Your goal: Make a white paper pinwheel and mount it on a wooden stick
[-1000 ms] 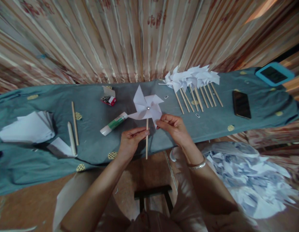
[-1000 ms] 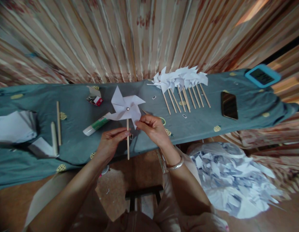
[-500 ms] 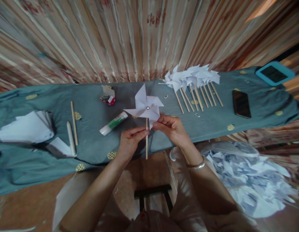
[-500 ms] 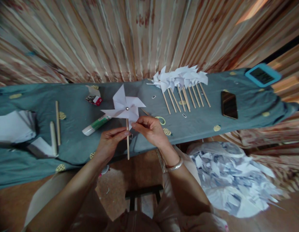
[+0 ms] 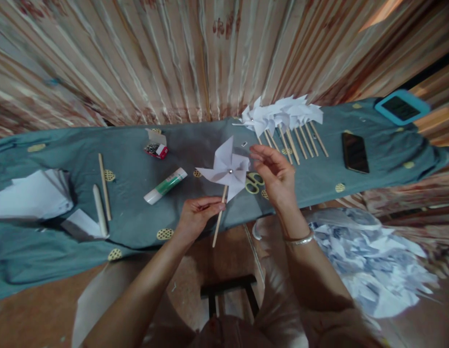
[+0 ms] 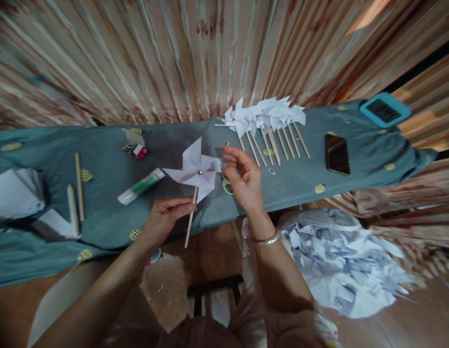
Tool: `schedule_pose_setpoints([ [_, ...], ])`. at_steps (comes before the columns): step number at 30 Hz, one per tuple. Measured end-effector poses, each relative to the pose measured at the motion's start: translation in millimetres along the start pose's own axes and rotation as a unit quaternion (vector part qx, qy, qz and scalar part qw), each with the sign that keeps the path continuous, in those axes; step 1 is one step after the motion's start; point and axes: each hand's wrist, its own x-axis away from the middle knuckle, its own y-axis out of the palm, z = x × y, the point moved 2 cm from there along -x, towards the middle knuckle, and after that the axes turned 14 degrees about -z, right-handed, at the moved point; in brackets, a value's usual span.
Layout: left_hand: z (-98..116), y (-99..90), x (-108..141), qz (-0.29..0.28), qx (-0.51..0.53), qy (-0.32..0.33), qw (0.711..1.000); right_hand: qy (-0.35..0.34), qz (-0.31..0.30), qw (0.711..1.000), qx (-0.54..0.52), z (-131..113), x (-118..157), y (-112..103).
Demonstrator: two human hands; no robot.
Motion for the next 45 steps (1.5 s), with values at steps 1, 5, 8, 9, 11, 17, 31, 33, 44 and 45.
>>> schedule_pose_setpoints([
  [1, -1, 0.5, 0, -0.006, -0.002, -0.003, 1.0, -0.004, -0.021, 1.0, -0.006, 1, -1, 0],
  [5, -3, 1.1, -1, -0.02, 0.003, -0.02, 1.0, 0.002, -0.072, 0.997, -0.022, 4, -2, 2],
  [8, -3, 0.5, -2, -0.013, 0.015, -0.022, 1.0, 0.019, -0.058, 0.998, -0.013, 6, -1, 2],
  [9, -3, 0.3, -2, -0.01, 0.016, -0.019, 1.0, 0.023, -0.046, 0.999, -0.007, 6, -1, 2],
  [11, -2, 0.1, -2, -0.005, 0.016, -0.012, 1.0, 0.028, -0.025, 0.999, 0.008, 6, 0, 2],
  [17, -1, -0.8, -2, 0.001, 0.011, 0.005, 1.0, 0.002, -0.022, 0.994, 0.103, -2, 4, 6],
  [31, 2, -1.6, -1, 0.046, 0.024, 0.017, 0.999, -0.191, -0.02, 0.86, 0.473, -12, 20, 25],
  [33, 3, -1.8, -1, 0.045, 0.029, 0.017, 0.998, -0.194, -0.021, 0.858, 0.475, -12, 21, 27],
  [44, 0, -1.2, -1, 0.022, 0.029, -0.009, 0.999, -0.078, 0.031, 0.965, 0.247, -10, 13, 9],
  [45, 0, -0.9, -1, 0.018, 0.028, -0.012, 0.999, -0.071, 0.024, 0.973, 0.218, -7, 11, 8],
])
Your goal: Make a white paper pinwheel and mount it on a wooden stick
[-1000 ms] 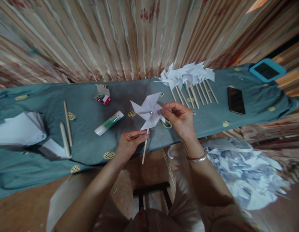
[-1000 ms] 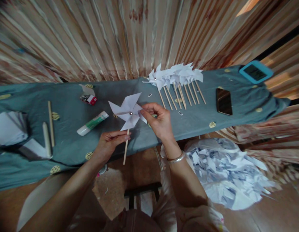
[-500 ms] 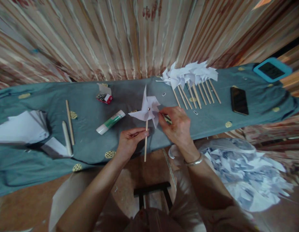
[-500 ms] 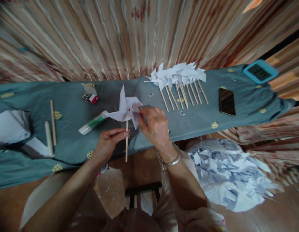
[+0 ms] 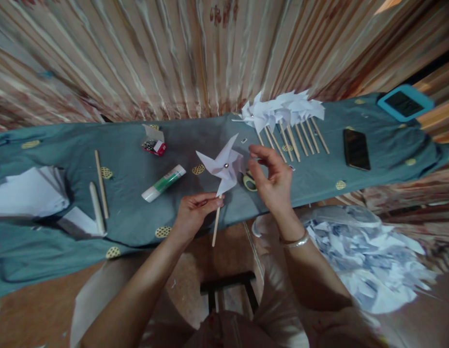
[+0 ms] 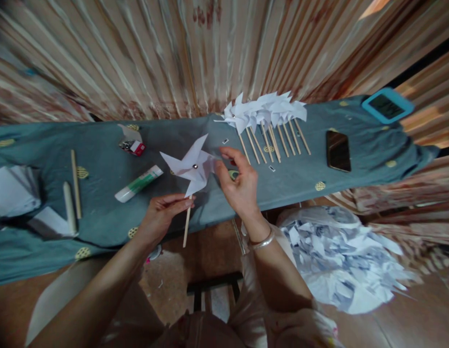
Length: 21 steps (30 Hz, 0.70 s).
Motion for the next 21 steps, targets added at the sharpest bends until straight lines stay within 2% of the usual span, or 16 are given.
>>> schedule_pose_setpoints([
  [7, 0, 0.8, 1, -0.02, -0.009, -0.01, 1.0, 0.03, -0.065, 0.986, -0.153, 14, -4, 5],
  [12, -1, 0.3, 2, -0.021, -0.027, -0.006, 0.999, 0.072, -0.087, 0.974, -0.195, 18, -6, 9],
  [16, -1, -0.3, 2, -0.018, -0.027, -0.005, 0.999, 0.038, -0.104, 0.977, -0.183, 19, -6, 10],
  [21, -2, -1.4, 2, -0.02, -0.022, -0.002, 1.0, 0.011, -0.103, 0.992, -0.074, 8, -2, 9],
])
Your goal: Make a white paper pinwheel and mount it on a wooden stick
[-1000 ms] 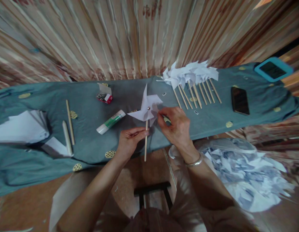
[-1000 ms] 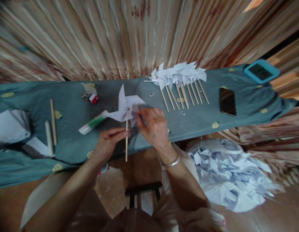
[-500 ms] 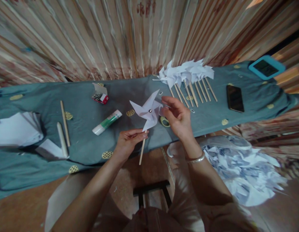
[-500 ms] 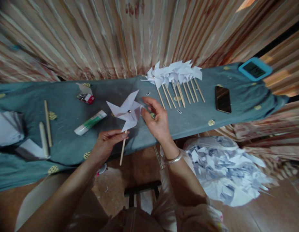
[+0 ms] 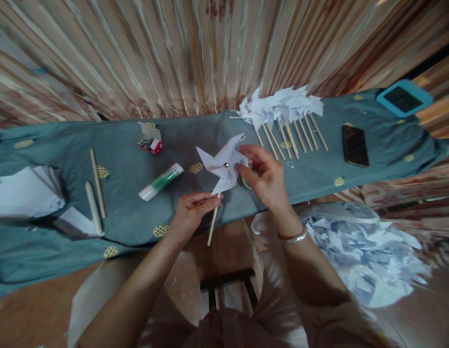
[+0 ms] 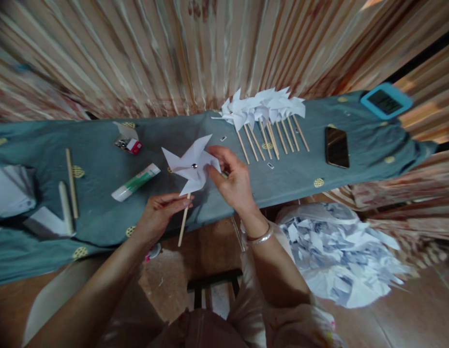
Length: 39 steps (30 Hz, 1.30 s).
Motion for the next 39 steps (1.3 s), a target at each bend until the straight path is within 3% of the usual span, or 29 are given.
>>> schedule_pose_setpoints([
  [7, 1, 1.4, 0, 0.004, 0.004, 0.002, 1.0, -0.028, 0.047, 0.986, 0.158, -12, 6, 0],
  [21, 1, 1.4, 0, 0.028, 0.026, 0.023, 0.999, -0.08, 0.066, 0.955, 0.278, -19, 12, 9],
  [31, 4, 1.0, 1, 0.042, 0.012, 0.03, 0.999, -0.094, 0.049, 0.949, 0.298, -26, 14, 13],
  [39, 3, -1.2, -1, 0.024, 0.012, 0.021, 0.999, -0.072, 0.098, 0.969, 0.215, -25, 10, -3],
])
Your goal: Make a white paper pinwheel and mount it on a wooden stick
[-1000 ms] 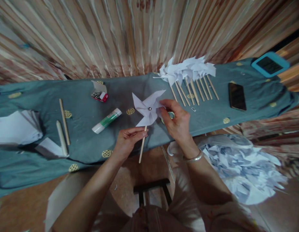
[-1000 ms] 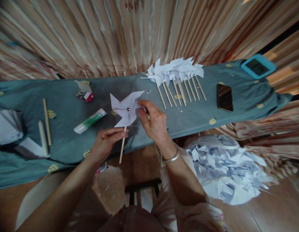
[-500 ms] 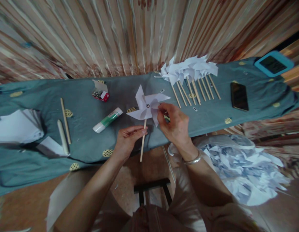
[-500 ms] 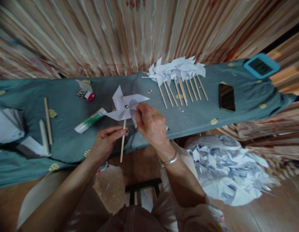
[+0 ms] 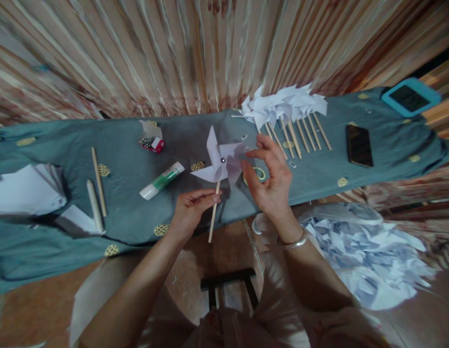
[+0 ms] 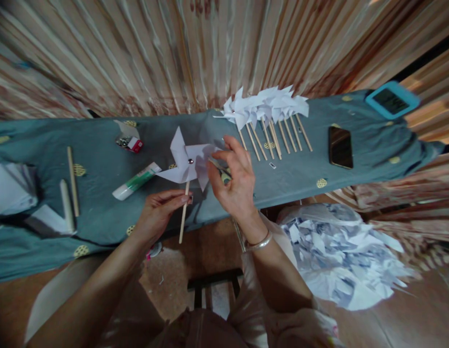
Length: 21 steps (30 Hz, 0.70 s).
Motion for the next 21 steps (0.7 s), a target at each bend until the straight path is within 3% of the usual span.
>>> schedule_pose_setpoints([
  [8, -3, 1.0, 1, -0.042, -0.023, -0.026, 0.998, 0.029, -0.096, 0.99, -0.1, 24, -8, -2],
  [13, -4, 0.6, 1, -0.049, -0.032, -0.023, 0.998, 0.032, -0.085, 0.984, -0.154, 27, -9, -3],
  [21, -4, -0.7, 1, -0.035, -0.016, -0.023, 0.999, 0.044, -0.095, 0.972, -0.209, 14, -8, -5],
])
